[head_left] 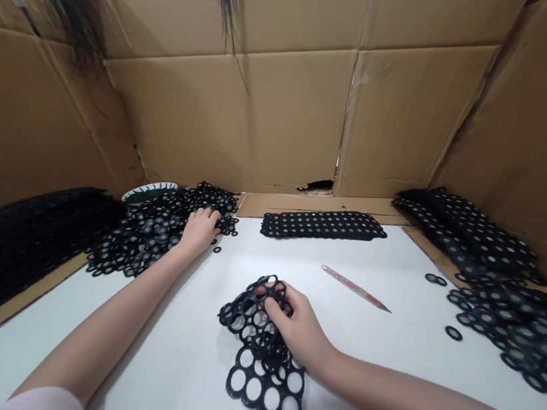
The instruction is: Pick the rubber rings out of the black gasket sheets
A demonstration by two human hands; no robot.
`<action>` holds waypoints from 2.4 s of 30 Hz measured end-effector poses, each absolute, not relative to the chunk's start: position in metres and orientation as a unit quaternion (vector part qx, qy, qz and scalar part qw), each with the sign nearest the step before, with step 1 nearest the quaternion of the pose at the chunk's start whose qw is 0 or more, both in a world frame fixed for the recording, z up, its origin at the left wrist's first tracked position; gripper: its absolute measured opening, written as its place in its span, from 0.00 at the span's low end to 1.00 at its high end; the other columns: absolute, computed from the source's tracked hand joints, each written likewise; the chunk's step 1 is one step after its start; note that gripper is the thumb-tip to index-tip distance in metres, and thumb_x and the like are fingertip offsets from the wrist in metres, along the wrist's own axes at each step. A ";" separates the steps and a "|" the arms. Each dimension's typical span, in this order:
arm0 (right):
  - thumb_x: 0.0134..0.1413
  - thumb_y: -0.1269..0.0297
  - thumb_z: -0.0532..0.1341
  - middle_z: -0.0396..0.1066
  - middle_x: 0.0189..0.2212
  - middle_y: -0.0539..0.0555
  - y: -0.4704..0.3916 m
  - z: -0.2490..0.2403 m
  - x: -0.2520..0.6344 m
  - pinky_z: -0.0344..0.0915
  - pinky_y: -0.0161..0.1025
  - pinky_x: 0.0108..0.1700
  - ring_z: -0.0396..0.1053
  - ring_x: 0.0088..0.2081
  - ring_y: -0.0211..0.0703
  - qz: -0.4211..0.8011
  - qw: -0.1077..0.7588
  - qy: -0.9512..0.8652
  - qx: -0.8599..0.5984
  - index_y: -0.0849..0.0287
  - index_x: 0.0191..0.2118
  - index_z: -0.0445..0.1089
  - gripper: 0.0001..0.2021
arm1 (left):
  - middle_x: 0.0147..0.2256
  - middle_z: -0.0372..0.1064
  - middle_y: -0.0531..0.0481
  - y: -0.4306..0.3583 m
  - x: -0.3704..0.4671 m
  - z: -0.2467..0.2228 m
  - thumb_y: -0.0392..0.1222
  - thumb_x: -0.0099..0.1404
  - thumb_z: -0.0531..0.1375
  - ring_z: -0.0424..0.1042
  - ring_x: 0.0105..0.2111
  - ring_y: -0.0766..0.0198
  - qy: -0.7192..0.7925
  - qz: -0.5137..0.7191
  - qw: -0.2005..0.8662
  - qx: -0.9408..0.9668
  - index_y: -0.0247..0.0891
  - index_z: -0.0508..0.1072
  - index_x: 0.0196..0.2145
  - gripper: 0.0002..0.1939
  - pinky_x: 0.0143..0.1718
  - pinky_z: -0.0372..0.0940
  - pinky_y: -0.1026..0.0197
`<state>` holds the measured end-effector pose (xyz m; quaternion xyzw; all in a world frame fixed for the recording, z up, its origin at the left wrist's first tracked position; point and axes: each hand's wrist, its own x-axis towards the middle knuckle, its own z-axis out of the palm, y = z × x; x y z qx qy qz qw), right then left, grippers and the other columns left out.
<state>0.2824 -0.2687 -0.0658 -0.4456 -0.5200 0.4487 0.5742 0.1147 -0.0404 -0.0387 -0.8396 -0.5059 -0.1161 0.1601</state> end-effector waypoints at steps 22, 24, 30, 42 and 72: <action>0.52 0.54 0.53 0.66 0.24 0.51 -0.262 -0.059 0.289 0.62 0.38 0.34 0.66 0.28 0.40 0.489 0.533 -0.539 -0.432 0.62 0.30 0.64 0.14 | 0.37 0.69 0.45 -0.194 0.141 -0.031 0.45 0.60 0.50 0.64 0.39 0.57 -0.297 -0.185 -0.097 -0.932 0.39 0.67 0.42 0.14 0.42 0.57 0.54; 0.54 0.56 0.52 0.63 0.19 0.49 -0.262 -0.058 0.290 0.62 0.37 0.30 0.64 0.23 0.38 0.486 0.514 -0.555 -0.437 0.61 0.26 0.63 0.14 | 0.37 0.70 0.46 -0.195 0.142 -0.033 0.43 0.62 0.49 0.64 0.39 0.57 -0.263 -0.170 -0.104 -0.944 0.40 0.68 0.42 0.14 0.42 0.56 0.54; 0.54 0.59 0.51 0.54 0.20 0.46 -0.265 -0.065 0.286 0.62 0.35 0.23 0.58 0.21 0.35 0.495 0.530 -0.520 -0.451 0.58 0.31 0.61 0.09 | 0.29 0.71 0.50 -0.185 0.135 -0.018 0.44 0.64 0.45 0.67 0.32 0.64 -0.370 -0.299 -0.257 -0.841 0.38 0.71 0.31 0.17 0.35 0.61 0.62; 0.56 0.65 0.48 0.59 0.22 0.48 -0.266 -0.068 0.284 0.59 0.35 0.32 0.59 0.27 0.36 0.393 0.533 -0.587 -0.466 0.60 0.29 0.60 0.08 | 0.34 0.63 0.47 -0.208 0.152 -0.050 0.38 0.63 0.47 0.63 0.36 0.63 -0.265 -0.277 -0.099 -0.918 0.40 0.63 0.48 0.16 0.37 0.62 0.59; 0.56 0.65 0.47 0.61 0.24 0.47 -0.272 -0.065 0.282 0.61 0.35 0.31 0.64 0.27 0.37 0.424 0.559 -0.544 -0.461 0.55 0.36 0.60 0.07 | 0.24 0.60 0.53 -0.199 0.144 -0.022 0.44 0.63 0.46 0.62 0.28 0.66 -0.386 -0.395 -0.324 -0.768 0.38 0.65 0.30 0.12 0.29 0.58 0.65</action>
